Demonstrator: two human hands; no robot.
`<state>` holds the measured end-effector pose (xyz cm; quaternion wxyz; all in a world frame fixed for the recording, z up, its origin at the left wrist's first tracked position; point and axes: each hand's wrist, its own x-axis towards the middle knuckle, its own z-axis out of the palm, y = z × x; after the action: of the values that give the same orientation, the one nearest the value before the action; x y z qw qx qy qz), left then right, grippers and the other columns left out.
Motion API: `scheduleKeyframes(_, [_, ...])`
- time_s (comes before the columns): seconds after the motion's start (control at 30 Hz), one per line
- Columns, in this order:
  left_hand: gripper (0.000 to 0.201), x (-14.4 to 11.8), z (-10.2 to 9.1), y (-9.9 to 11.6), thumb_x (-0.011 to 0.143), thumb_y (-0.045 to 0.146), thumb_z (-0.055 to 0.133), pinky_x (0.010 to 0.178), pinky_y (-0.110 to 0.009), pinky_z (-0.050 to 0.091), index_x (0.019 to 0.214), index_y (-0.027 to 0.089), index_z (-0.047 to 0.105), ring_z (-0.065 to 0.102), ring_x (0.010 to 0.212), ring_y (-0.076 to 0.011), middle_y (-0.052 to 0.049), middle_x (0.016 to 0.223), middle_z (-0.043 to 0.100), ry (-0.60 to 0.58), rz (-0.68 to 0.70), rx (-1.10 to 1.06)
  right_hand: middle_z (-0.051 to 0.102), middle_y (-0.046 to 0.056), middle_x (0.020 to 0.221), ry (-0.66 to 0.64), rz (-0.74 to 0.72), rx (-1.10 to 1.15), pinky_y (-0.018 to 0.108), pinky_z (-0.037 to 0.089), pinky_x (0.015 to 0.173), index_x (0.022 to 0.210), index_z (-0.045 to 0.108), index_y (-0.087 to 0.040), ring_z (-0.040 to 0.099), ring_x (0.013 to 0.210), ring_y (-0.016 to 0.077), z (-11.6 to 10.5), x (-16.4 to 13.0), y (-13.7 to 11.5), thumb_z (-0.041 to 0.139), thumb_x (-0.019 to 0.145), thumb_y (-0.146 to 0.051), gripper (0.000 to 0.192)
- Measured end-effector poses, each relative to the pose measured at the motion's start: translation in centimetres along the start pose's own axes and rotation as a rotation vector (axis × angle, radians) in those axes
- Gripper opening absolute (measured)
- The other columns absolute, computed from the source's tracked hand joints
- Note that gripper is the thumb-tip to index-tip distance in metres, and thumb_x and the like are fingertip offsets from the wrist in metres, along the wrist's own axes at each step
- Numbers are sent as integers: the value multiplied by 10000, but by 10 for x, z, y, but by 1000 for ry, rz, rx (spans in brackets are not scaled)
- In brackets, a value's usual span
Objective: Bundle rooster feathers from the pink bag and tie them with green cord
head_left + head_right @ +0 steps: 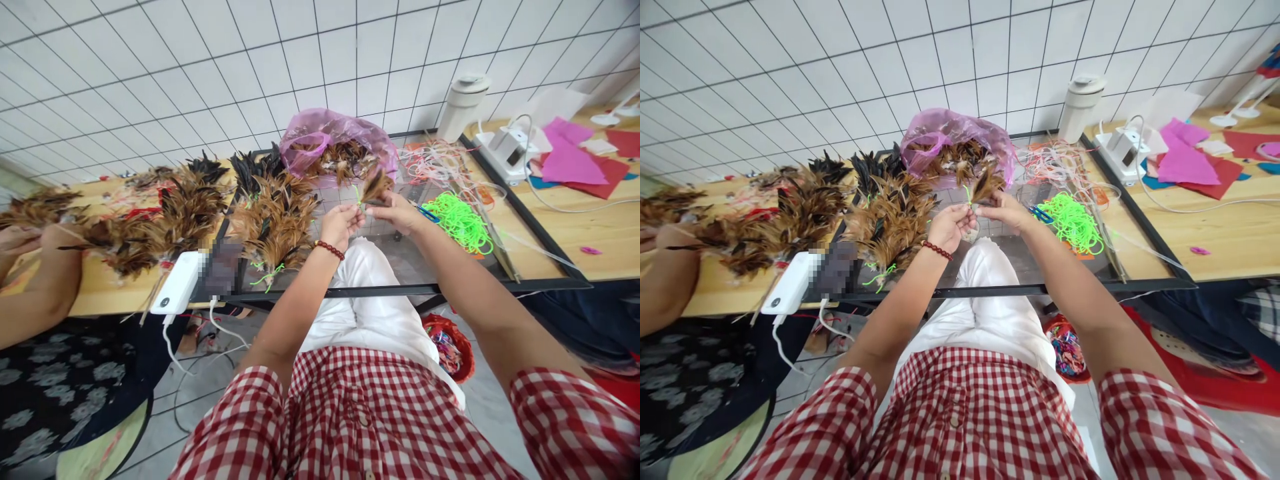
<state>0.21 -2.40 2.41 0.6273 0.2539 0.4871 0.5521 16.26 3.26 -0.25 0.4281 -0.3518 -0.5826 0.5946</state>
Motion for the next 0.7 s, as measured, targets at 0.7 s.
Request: scheduleKeyframes(0.7, [97,-6,-36,-29,839,222,704,746,-310,514,774,178,760,658,723,-175,-52,774,757,-28,522,973,673,5,727,-34,88,28,319,467,606,754,701,-193,591,643,152,16,-9,12,982,468,-409,456])
